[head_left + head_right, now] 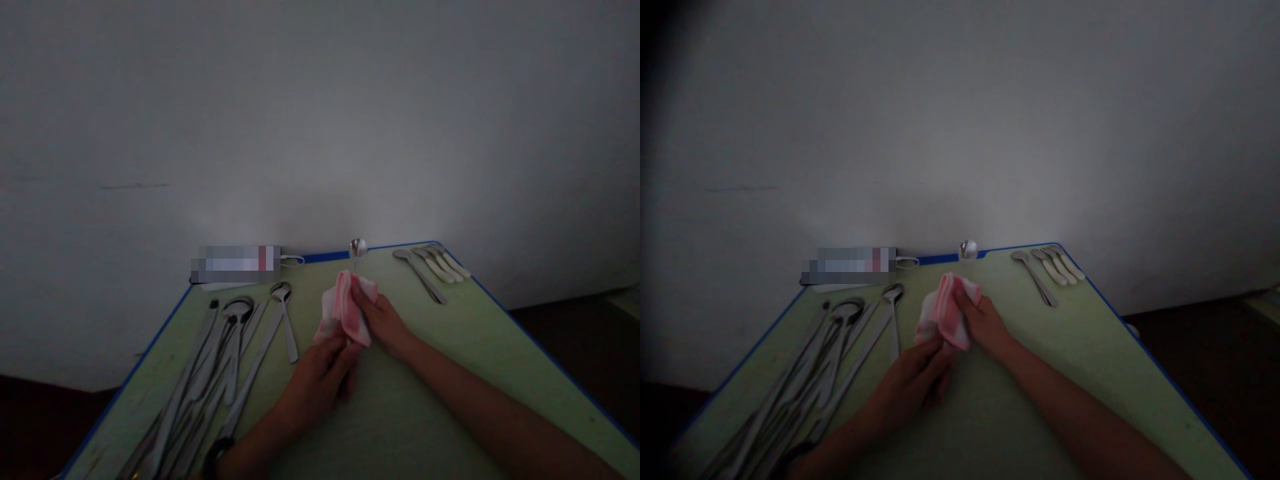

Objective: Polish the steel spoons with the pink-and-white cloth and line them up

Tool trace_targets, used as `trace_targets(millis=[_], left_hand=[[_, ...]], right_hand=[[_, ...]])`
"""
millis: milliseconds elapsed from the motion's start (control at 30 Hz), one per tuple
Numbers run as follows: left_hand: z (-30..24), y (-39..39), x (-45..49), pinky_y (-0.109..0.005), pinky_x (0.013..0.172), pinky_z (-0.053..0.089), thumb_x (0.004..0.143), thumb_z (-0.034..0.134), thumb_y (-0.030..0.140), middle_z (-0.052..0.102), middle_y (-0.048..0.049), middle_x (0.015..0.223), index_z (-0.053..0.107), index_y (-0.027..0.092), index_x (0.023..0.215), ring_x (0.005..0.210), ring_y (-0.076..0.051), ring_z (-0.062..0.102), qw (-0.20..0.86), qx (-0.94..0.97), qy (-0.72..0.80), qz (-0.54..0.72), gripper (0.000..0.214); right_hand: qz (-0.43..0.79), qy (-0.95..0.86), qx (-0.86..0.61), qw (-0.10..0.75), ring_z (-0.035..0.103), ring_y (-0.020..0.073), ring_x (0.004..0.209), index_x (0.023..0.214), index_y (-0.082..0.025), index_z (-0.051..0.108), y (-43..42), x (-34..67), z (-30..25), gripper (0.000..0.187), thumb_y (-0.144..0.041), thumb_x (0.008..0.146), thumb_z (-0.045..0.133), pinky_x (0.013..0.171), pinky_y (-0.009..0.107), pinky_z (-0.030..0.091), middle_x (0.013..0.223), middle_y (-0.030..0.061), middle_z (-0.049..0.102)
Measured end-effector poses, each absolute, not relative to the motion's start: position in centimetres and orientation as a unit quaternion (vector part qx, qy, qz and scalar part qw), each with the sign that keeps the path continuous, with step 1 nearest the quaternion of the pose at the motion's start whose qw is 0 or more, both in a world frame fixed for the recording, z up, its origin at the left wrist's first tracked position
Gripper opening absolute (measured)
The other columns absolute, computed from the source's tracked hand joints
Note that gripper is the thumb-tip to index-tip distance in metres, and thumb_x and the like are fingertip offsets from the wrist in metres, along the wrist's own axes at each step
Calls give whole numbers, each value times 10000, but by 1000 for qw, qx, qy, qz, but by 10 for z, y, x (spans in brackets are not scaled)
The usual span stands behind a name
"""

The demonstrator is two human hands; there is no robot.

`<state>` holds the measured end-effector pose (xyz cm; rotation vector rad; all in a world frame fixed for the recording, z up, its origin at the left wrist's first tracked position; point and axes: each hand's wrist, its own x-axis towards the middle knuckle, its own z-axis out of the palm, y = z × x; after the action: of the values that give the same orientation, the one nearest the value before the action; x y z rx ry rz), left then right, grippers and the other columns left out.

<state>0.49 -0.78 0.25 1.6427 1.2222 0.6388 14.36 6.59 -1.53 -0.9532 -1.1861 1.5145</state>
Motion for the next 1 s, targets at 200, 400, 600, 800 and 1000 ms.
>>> trace_targets(millis=[200, 400, 600, 800, 1000], left_hand=[[8, -11, 7, -210, 528, 369, 887, 400, 367, 526, 30, 518, 501, 160, 621, 498, -98, 495, 465, 706, 484, 225, 353], [2, -7, 2, -185, 411, 364, 832, 414, 225, 562, 44, 607, 447, 161, 1071, 439, -93, 462, 607, 584, 443, 306, 250], [-2, -7, 4, -181, 364, 326, 896, 321, 402, 542, 37, 546, 502, 156, 934, 379, -90, 447, 596, 559, 479, 322, 307], [9, -10, 6, -202, 439, 362, 902, 346, 372, 418, 81, 441, 532, 175, 946, 393, -103, 422, 482, 652, 505, 294, 274], [9, -11, 3, -197, 509, 387, 890, 369, 277, 500, 66, 530, 511, 174, 945, 484, -104, 485, 509, 666, 477, 264, 184]], right_hand=[[721, -257, -309, 564, 610, 172, 734, 904, -184, 613, 85, 146, -21, 336, -461, 713, 632, 653, 285, 471, 828, 51, 673], [736, -232, -305, 558, 609, 145, 673, 850, -160, 622, 83, 147, -20, 267, -333, 665, 707, 669, 280, 483, 775, 23, 679], [743, -286, -309, 521, 588, 131, 603, 820, -149, 625, 74, 147, -13, 277, -352, 651, 711, 615, 264, 467, 721, 20, 672], [676, -277, -339, 592, 593, 144, 657, 853, -162, 620, 77, 141, -22, 281, -393, 698, 652, 645, 271, 463, 762, 24, 671], [620, -320, -348, 626, 586, 137, 685, 877, -181, 610, 80, 140, -28, 237, -316, 686, 650, 664, 259, 460, 774, 2, 661]])
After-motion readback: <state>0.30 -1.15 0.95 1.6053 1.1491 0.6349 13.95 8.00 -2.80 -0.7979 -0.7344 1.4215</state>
